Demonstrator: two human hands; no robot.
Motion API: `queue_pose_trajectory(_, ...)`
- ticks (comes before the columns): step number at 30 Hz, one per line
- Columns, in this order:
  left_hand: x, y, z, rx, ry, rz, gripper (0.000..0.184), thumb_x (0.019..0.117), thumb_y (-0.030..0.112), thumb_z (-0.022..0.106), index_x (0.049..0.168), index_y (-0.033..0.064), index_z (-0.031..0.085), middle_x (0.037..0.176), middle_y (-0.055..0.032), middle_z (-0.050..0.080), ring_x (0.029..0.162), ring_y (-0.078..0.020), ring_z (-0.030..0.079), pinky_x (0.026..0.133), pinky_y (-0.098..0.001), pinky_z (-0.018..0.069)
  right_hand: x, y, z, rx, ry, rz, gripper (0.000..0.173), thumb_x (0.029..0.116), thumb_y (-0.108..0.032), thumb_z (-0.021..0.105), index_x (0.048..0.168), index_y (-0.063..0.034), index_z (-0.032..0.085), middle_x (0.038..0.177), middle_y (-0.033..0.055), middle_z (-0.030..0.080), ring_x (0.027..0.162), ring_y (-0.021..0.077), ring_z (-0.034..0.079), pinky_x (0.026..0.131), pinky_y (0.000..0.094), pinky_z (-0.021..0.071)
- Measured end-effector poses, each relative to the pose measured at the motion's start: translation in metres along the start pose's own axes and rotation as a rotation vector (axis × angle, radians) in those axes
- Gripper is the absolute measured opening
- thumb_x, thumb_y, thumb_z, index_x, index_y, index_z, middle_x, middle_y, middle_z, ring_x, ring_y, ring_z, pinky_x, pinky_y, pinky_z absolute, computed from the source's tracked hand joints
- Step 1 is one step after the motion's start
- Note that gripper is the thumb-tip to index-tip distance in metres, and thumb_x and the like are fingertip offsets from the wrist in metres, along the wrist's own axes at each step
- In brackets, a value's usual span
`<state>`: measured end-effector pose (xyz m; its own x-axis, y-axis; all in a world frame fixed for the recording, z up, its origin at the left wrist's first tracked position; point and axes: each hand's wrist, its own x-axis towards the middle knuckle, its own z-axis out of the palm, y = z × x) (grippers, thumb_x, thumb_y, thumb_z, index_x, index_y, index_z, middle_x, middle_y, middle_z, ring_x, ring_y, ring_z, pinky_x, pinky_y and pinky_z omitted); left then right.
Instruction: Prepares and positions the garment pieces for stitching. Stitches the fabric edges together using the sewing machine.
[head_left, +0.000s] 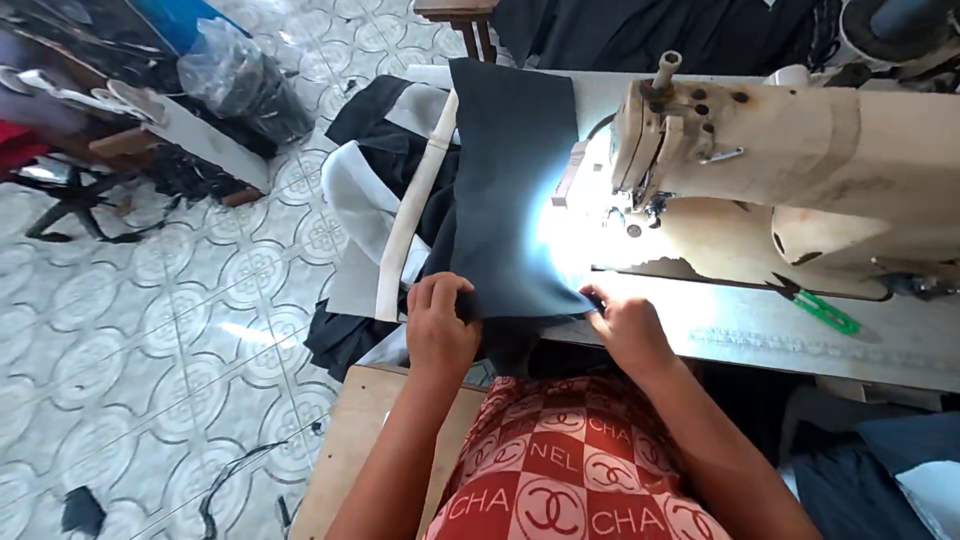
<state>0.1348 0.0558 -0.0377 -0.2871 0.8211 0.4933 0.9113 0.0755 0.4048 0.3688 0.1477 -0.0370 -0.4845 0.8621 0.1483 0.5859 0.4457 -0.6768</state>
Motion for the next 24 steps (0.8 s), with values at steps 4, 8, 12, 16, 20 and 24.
queue_pose_trajectory(4, -0.009, 0.004, 0.002, -0.076, -0.202, -0.080, 0.023, 0.0805, 0.001, 0.074, 0.101, -0.0056, 0.068, 0.108, -0.0267, 0.069, 0.106, -0.0463, 0.067, 0.088, -0.0598, 0.0555, 0.006, 0.008, -0.026, 0.911, -0.425, 0.144, 0.018, 0.1040, -0.012, 0.054, 0.109, -0.0050, 0.070, 0.093, -0.0023, 0.073, 0.086, 0.0045, 0.070, 0.081, 0.0246, 0.0605)
queue_pose_trajectory(8, -0.015, 0.012, 0.012, -0.079, -0.300, -0.093, 0.024, 0.0805, -0.006, 0.071, 0.104, -0.0049, 0.068, 0.108, -0.0257, 0.068, 0.099, -0.0425, 0.069, 0.083, -0.0564, 0.0583, 0.012, 0.000, -0.012, 1.489, -0.391, 0.273, 0.028, 0.1063, -0.016, 0.042, 0.107, -0.0097, 0.069, 0.099, 0.0035, 0.076, 0.094, 0.0152, 0.074, 0.089, 0.0368, 0.0612)
queue_pose_trajectory(12, -0.014, 0.007, 0.012, -0.216, -0.331, -0.153, 0.025, 0.0848, -0.003, 0.070, 0.110, -0.0050, 0.068, 0.108, -0.0217, 0.071, 0.099, -0.0327, 0.071, 0.088, -0.0497, 0.0583, 0.018, -0.001, 0.009, 1.730, -0.333, 0.336, 0.035, 0.1084, -0.037, 0.041, 0.109, -0.0141, 0.067, 0.101, 0.0061, 0.074, 0.093, 0.0170, 0.073, 0.082, 0.0362, 0.0617)
queue_pose_trajectory(16, -0.017, -0.018, 0.014, -1.164, -0.448, -0.310, 0.013, 0.1020, 0.015, 0.059, 0.103, 0.0113, 0.071, 0.096, 0.0022, 0.073, 0.088, -0.0048, 0.069, 0.082, -0.0259, 0.0593, 0.018, 0.014, 0.012, 1.742, -0.358, 0.344, 0.035, 0.1084, -0.038, 0.042, 0.106, -0.0163, 0.070, 0.097, 0.0027, 0.074, 0.089, 0.0116, 0.072, 0.080, 0.0321, 0.0612)
queue_pose_trajectory(20, -0.021, -0.016, 0.020, -1.951, -0.541, -0.444, 0.022, 0.0965, 0.036, 0.068, 0.109, 0.0207, 0.077, 0.107, 0.0002, 0.077, 0.099, -0.0098, 0.072, 0.089, -0.0311, 0.0600, 0.011, 0.023, 0.018, 1.756, -0.393, 0.413, 0.026, 0.1043, -0.034, 0.056, 0.113, -0.0140, 0.071, 0.099, 0.0046, 0.075, 0.092, 0.0127, 0.073, 0.083, 0.0323, 0.0614)
queue_pose_trajectory(24, -0.027, -0.013, 0.030, -2.020, -0.634, -0.441, 0.024, 0.0991, 0.030, 0.063, 0.117, 0.0158, 0.072, 0.106, -0.0011, 0.075, 0.096, -0.0093, 0.071, 0.087, -0.0296, 0.0588, 0.010, 0.027, 0.025, 1.725, -0.267, 0.429, 0.033, 0.1065, -0.027, 0.047, 0.131, -0.0123, 0.062, 0.104, 0.0066, 0.073, 0.094, 0.0143, 0.071, 0.085, 0.0344, 0.0606)
